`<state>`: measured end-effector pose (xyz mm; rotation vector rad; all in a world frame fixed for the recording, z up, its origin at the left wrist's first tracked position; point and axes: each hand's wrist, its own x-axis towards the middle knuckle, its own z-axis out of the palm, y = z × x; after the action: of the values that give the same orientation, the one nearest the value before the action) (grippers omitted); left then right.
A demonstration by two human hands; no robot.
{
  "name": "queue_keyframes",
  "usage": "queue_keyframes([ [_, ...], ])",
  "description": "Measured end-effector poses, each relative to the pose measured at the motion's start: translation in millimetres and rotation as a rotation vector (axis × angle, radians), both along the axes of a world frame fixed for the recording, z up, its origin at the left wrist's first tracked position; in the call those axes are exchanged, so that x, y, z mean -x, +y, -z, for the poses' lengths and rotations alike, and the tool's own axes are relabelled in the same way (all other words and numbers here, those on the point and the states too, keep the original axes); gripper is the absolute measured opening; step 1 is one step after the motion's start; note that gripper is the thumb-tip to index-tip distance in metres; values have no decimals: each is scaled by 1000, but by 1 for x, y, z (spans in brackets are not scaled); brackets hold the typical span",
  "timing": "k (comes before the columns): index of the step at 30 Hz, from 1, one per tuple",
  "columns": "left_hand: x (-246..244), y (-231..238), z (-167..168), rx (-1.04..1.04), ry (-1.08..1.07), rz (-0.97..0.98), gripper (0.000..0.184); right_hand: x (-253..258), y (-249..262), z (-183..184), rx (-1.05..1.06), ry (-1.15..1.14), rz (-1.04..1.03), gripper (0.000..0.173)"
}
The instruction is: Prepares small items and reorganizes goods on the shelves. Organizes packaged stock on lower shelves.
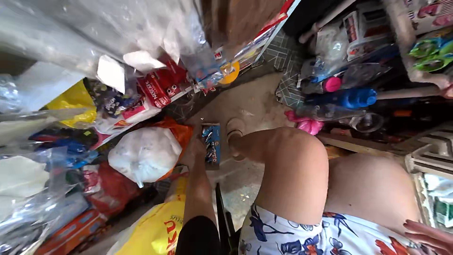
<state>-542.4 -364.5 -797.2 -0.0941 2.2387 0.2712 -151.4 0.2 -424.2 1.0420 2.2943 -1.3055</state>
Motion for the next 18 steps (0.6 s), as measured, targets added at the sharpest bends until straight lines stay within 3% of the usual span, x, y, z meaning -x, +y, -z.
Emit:
queue_keyframes([
  [4,2,4,-15,-24,23,-106,40,6,0,-2,-16,-18,-25,53],
  [8,9,8,-38,-111,167,-405,33,14,-2,-5,-32,-28,-29,53],
  [15,33,-13,-15,-403,420,-1201,35,20,-11,-6,-43,-33,-36,54],
  [18,51,-15,8,-525,481,-1297,42,14,-9,-15,-67,-30,-36,53],
])
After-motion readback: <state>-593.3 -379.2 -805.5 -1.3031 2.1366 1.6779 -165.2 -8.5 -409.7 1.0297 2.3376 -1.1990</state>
